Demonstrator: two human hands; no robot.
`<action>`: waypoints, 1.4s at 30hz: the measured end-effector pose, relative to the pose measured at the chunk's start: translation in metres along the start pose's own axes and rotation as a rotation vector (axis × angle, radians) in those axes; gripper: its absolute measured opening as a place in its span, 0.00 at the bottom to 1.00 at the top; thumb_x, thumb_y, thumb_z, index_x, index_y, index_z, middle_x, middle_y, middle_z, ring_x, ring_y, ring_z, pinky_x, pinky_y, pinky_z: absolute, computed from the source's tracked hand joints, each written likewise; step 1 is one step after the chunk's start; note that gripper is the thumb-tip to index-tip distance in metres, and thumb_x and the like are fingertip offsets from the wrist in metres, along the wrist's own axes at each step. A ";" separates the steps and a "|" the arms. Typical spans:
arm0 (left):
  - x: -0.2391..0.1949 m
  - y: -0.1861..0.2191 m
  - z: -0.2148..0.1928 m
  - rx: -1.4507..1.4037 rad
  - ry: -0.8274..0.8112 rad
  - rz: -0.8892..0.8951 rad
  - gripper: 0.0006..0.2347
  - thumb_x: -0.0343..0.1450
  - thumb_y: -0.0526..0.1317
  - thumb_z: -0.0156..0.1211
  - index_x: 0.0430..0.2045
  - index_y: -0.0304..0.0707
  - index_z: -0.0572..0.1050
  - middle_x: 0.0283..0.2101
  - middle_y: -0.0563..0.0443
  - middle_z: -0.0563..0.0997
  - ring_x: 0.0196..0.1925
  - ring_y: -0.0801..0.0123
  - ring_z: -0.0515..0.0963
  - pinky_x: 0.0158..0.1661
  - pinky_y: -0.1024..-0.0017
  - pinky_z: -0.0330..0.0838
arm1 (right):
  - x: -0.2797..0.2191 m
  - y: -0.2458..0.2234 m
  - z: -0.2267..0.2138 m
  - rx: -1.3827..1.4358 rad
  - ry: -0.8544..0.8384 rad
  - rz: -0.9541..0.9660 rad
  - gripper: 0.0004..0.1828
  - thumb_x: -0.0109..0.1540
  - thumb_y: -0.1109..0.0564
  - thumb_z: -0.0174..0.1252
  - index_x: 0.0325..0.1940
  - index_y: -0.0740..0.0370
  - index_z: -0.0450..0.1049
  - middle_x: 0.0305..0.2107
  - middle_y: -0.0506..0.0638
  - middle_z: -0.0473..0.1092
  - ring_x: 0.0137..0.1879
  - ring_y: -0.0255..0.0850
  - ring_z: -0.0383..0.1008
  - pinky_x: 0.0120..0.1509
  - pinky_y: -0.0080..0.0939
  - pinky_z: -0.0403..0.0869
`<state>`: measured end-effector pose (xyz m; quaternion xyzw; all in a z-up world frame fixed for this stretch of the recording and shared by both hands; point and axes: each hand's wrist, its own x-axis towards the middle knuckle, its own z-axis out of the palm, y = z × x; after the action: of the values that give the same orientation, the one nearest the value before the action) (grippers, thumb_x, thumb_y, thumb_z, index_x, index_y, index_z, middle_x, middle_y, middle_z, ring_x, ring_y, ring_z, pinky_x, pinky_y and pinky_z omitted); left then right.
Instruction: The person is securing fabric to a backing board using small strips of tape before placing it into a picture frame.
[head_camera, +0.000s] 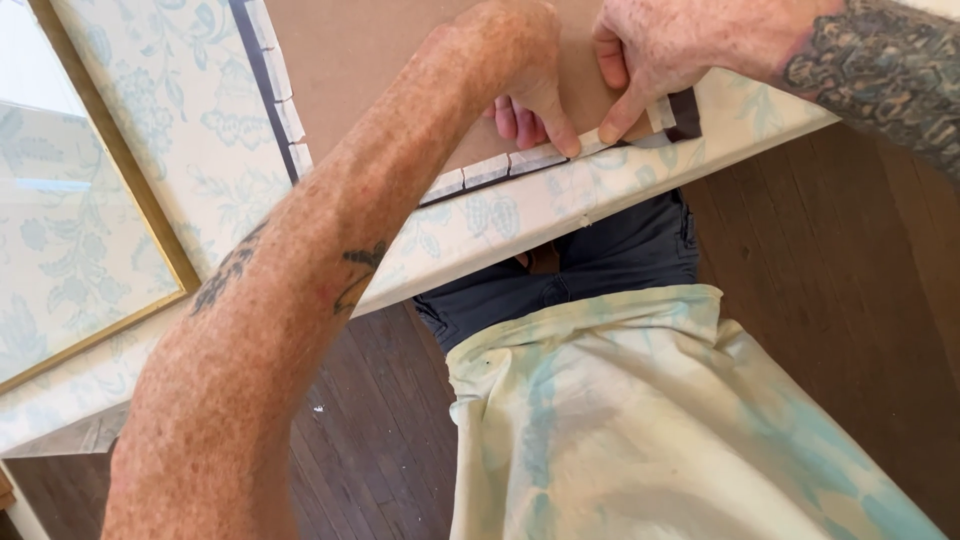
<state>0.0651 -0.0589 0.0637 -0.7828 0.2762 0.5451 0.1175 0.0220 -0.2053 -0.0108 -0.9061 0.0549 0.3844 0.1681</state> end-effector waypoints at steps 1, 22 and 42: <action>-0.006 0.000 0.000 0.000 0.002 -0.001 0.17 0.67 0.58 0.70 0.36 0.49 0.82 0.42 0.64 0.86 0.46 0.78 0.82 0.49 0.73 0.72 | -0.003 -0.001 -0.002 -0.001 0.002 -0.001 0.30 0.42 0.46 0.87 0.33 0.59 0.74 0.29 0.52 0.76 0.34 0.46 0.72 0.36 0.44 0.70; -0.027 -0.006 0.016 -0.083 0.204 0.136 0.14 0.68 0.54 0.68 0.25 0.45 0.84 0.29 0.61 0.87 0.35 0.81 0.85 0.41 0.78 0.78 | -0.065 -0.034 -0.032 -0.327 -0.008 0.004 0.21 0.51 0.32 0.76 0.39 0.41 0.83 0.36 0.35 0.79 0.50 0.36 0.75 0.65 0.51 0.58; -0.013 -0.041 0.128 0.116 1.264 0.480 0.20 0.67 0.44 0.74 0.49 0.38 0.72 0.50 0.44 0.77 0.49 0.58 0.77 0.43 0.63 0.75 | -0.119 0.024 0.061 -0.314 0.896 -0.721 0.15 0.63 0.48 0.67 0.49 0.55 0.79 0.42 0.52 0.74 0.51 0.46 0.74 0.70 0.68 0.68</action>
<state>-0.0167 0.0406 0.0225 -0.8604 0.4868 -0.0219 -0.1491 -0.1077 -0.2099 0.0282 -0.9556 -0.2479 -0.1131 0.1125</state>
